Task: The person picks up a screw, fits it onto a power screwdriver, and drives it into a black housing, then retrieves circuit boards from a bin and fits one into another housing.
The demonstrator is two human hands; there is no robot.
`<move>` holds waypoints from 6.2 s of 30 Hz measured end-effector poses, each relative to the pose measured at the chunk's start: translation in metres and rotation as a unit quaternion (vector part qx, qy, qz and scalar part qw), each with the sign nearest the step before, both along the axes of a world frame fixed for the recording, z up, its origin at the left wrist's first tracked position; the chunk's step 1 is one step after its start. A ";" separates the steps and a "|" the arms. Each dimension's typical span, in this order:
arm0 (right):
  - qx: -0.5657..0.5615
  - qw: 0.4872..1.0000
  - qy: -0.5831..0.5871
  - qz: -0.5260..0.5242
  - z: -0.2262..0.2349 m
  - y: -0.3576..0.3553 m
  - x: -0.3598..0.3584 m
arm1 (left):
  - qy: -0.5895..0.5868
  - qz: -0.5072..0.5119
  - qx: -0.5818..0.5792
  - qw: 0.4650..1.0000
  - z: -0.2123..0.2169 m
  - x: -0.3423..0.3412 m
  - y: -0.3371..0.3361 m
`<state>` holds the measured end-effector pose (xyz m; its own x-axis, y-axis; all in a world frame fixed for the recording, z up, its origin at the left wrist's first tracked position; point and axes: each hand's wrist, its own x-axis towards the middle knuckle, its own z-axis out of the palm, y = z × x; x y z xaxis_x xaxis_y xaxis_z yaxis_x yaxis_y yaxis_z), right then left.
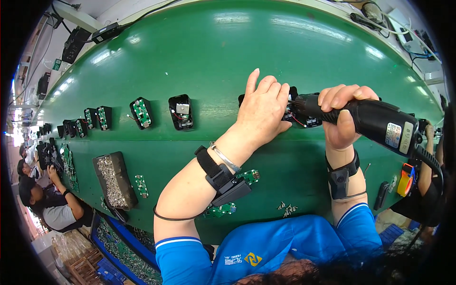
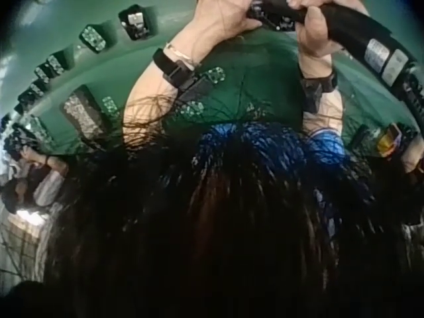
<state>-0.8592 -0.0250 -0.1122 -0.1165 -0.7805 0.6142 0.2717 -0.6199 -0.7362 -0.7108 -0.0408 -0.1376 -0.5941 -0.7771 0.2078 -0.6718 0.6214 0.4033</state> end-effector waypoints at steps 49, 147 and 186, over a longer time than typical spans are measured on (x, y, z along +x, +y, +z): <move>0.089 0.968 -0.232 0.020 0.079 0.126 -0.072 | 0.644 0.093 0.650 0.392 0.026 -0.039 0.151; 0.003 0.996 -0.093 -0.009 0.027 0.051 -0.068 | 0.031 -0.021 -0.088 0.995 0.017 -0.019 0.039; 0.031 0.965 -0.258 -0.017 0.072 0.141 -0.127 | 0.617 0.039 0.656 0.432 0.015 -0.104 0.146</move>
